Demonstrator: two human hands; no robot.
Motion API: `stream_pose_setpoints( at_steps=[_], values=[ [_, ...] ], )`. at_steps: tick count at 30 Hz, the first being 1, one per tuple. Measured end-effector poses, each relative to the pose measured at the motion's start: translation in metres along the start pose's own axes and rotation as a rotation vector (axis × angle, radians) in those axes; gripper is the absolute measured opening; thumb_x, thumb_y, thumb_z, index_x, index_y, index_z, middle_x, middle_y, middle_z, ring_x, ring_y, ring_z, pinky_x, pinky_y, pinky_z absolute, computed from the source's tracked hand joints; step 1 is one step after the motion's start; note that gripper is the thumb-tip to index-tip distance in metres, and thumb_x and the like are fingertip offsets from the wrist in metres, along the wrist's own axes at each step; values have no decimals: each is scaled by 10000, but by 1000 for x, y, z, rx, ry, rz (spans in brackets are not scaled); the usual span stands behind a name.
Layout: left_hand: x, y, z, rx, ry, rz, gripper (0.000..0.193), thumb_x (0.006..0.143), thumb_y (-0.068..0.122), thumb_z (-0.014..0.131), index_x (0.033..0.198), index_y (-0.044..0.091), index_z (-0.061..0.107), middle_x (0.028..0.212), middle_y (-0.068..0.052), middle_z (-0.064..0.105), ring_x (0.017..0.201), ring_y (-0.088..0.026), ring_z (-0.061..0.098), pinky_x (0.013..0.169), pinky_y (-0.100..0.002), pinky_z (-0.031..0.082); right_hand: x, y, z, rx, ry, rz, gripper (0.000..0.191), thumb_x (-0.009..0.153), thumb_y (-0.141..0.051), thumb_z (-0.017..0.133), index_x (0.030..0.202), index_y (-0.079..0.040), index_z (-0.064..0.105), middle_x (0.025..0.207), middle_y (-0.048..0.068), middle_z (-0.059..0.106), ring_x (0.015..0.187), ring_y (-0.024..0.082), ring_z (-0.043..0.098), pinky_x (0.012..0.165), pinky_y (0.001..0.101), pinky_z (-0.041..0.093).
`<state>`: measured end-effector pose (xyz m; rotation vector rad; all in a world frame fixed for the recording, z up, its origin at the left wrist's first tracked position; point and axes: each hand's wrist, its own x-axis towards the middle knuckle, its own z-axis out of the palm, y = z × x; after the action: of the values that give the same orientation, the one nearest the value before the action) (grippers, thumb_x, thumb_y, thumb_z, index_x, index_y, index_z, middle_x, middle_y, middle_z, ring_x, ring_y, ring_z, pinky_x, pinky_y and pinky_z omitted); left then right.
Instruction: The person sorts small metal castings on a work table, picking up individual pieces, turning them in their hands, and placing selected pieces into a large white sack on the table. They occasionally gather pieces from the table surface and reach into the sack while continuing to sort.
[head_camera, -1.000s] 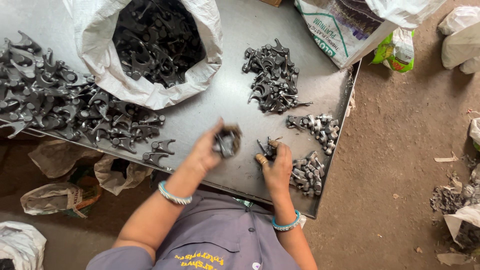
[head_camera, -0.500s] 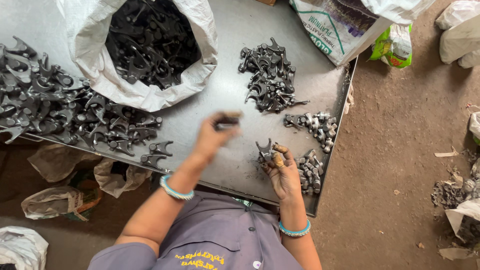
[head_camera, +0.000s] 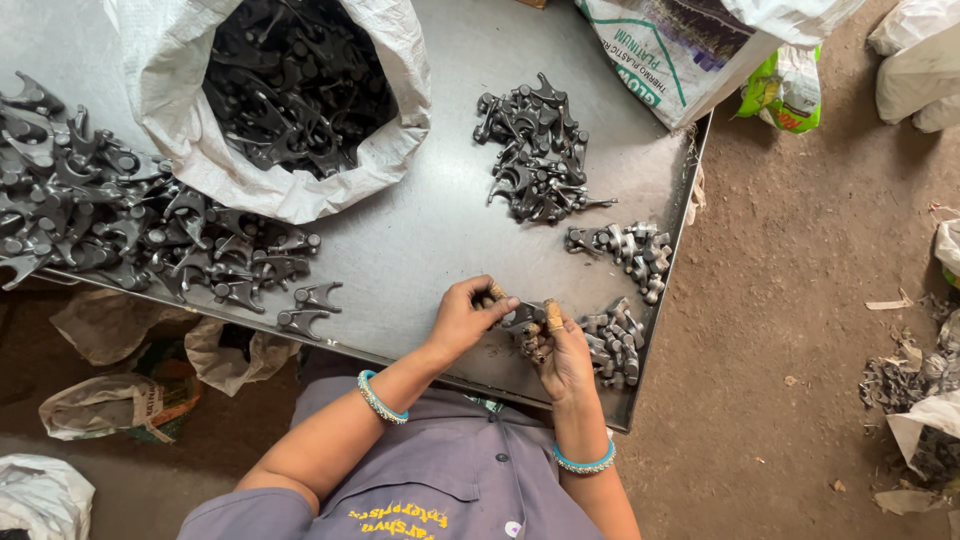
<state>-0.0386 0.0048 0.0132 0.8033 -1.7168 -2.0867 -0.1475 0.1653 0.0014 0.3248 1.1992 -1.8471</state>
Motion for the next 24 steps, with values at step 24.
stream_pose_setpoints(
  at_steps=[24],
  values=[
    [10,0,-53,223,64,-44,282,789,296,868,732,69,710,626,-7,670,573,-86,559,529,-280,438,3,-43,27,-1220,200,-695,328,834,-245,829,1112,-113,714,1123,72,694,887,171,708,704,291,615]
  ],
)
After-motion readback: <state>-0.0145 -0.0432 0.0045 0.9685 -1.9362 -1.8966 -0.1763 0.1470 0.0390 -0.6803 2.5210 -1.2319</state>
